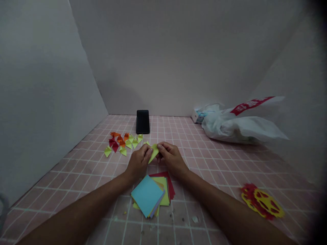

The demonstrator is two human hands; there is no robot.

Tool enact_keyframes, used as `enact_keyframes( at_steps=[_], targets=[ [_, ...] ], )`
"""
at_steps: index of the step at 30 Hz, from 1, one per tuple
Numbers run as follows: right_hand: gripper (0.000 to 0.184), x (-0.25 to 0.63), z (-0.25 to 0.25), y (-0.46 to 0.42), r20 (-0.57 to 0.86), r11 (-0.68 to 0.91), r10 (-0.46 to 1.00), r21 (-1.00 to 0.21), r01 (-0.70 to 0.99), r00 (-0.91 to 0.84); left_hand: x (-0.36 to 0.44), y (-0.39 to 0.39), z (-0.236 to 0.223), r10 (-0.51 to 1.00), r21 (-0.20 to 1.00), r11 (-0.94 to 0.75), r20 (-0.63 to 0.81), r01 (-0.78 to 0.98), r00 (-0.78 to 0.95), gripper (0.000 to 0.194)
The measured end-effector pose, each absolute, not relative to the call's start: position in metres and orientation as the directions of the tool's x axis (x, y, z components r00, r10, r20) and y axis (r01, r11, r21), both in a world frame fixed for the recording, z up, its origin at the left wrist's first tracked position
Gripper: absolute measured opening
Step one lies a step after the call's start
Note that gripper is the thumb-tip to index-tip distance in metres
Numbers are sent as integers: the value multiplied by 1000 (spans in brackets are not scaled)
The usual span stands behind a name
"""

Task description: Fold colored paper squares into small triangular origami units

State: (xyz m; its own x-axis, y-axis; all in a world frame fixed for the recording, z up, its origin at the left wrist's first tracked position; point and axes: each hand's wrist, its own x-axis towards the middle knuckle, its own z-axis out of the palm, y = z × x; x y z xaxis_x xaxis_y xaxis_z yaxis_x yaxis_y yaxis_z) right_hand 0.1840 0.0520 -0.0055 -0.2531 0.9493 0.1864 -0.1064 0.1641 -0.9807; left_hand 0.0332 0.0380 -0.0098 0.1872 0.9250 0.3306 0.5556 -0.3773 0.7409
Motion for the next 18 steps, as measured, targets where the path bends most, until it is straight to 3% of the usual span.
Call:
enact_keyframes(
  at_steps=[9,18],
  targets=[
    [30,185,-9,54,152,142,962,-988,-59,-226,34,36,-10,926,706,-378,308,599,220,28],
    [28,178,-11,48,62,4,955,-980,-197,-289,35,33,-8,928,716,-364,334,596,165,26]
  ],
)
